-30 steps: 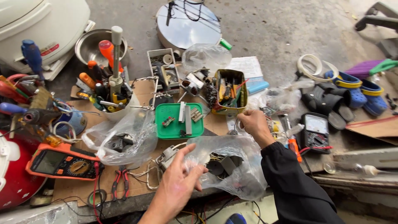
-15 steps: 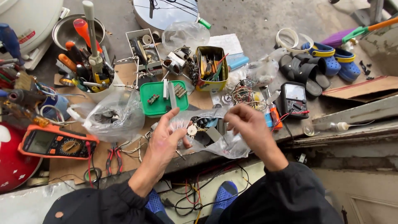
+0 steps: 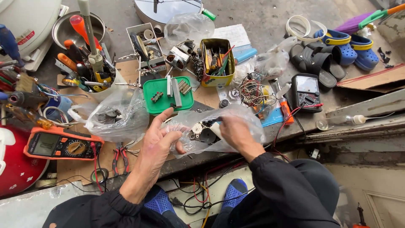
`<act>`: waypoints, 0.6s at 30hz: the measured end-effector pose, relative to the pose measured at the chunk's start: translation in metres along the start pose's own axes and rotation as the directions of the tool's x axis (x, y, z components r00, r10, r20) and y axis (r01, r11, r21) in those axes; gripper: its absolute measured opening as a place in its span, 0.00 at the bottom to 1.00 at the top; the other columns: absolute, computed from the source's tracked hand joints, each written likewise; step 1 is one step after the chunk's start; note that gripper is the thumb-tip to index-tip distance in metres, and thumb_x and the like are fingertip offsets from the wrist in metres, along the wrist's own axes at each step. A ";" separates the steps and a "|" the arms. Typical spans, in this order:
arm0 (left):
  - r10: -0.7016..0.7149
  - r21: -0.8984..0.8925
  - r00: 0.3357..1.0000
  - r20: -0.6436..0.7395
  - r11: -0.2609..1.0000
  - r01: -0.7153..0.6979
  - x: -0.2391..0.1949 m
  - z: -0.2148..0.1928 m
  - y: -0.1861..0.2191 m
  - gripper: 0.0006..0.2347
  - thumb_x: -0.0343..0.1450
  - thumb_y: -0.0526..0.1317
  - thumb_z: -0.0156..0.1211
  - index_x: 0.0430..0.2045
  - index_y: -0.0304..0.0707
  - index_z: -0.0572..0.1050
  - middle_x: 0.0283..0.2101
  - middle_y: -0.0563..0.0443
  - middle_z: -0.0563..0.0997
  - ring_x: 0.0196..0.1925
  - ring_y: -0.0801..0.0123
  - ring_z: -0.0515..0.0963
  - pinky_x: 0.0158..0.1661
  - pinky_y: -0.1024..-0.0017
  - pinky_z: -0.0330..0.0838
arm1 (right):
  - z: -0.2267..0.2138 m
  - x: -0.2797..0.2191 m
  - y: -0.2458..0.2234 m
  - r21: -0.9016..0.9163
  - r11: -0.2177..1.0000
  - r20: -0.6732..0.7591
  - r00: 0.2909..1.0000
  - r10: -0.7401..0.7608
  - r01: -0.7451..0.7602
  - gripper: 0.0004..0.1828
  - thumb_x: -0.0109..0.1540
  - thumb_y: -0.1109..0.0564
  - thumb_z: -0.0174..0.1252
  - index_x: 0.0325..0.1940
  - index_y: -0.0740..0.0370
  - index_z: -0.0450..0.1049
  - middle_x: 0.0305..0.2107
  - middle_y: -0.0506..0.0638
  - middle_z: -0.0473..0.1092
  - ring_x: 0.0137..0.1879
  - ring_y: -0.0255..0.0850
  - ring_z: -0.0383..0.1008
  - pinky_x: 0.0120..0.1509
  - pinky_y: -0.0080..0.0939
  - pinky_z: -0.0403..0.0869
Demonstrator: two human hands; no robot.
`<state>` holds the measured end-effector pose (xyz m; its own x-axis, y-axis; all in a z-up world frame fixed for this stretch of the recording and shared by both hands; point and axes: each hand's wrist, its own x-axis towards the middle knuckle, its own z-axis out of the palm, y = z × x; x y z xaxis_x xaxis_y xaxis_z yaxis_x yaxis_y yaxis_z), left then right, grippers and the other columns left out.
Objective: The person sits on the ground and sorts through a plastic bag of electronic components, including wires, relays, and small metal parts. They pick up and examine various items, separating them and placing some into a green container or onto the work surface.
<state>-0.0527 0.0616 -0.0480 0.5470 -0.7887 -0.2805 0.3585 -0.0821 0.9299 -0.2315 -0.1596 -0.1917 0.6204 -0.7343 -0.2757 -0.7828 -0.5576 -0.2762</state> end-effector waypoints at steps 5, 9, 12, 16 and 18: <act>-0.021 0.026 0.999 0.024 0.999 0.020 0.002 0.000 -0.001 0.34 0.70 0.31 0.60 0.77 0.29 0.61 0.23 0.35 0.84 0.19 0.62 0.83 0.30 0.65 0.82 | 0.059 0.006 -0.013 -0.172 0.960 0.212 0.960 -0.182 0.220 0.29 0.67 0.57 0.50 0.72 0.38 0.76 0.49 0.54 0.77 0.50 0.58 0.86 0.55 0.63 0.84; -0.035 0.058 0.999 0.011 0.998 0.035 0.006 -0.004 -0.012 0.34 0.70 0.31 0.61 0.76 0.30 0.62 0.20 0.33 0.83 0.18 0.58 0.84 0.29 0.65 0.81 | 0.032 -0.023 -0.046 -0.565 0.509 0.531 0.759 -0.377 0.649 0.27 0.68 0.60 0.48 0.70 0.41 0.74 0.50 0.52 0.77 0.53 0.51 0.85 0.61 0.54 0.85; -0.067 0.043 0.997 0.033 0.997 0.066 0.009 -0.004 -0.023 0.34 0.69 0.31 0.62 0.76 0.32 0.63 0.29 0.30 0.89 0.19 0.62 0.84 0.30 0.63 0.83 | 0.033 -0.027 -0.025 0.109 0.910 0.390 0.825 -0.409 0.400 0.11 0.62 0.57 0.53 0.34 0.57 0.82 0.29 0.53 0.81 0.32 0.56 0.78 0.37 0.53 0.77; -0.067 0.099 0.997 0.024 0.993 0.065 0.007 -0.005 -0.018 0.34 0.69 0.33 0.63 0.76 0.30 0.63 0.20 0.35 0.84 0.19 0.58 0.85 0.29 0.65 0.81 | 0.016 -0.017 -0.021 -0.442 0.513 0.491 0.677 -0.549 0.736 0.15 0.71 0.58 0.45 0.45 0.49 0.79 0.27 0.39 0.73 0.31 0.34 0.72 0.34 0.43 0.75; -0.068 0.126 0.998 -0.012 0.990 0.069 0.006 -0.006 -0.013 0.33 0.69 0.34 0.63 0.75 0.28 0.64 0.18 0.37 0.83 0.20 0.59 0.84 0.29 0.66 0.79 | -0.003 -0.011 -0.031 0.031 0.974 0.272 0.936 -0.223 0.223 0.15 0.73 0.56 0.45 0.40 0.55 0.77 0.16 0.42 0.65 0.19 0.33 0.59 0.23 0.36 0.66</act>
<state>-0.0493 0.0612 -0.0628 0.5306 -0.7738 -0.3460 0.2971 -0.2125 0.9309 -0.2145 -0.1354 -0.1772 0.7684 -0.4581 -0.4469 -0.6230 -0.6950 -0.3588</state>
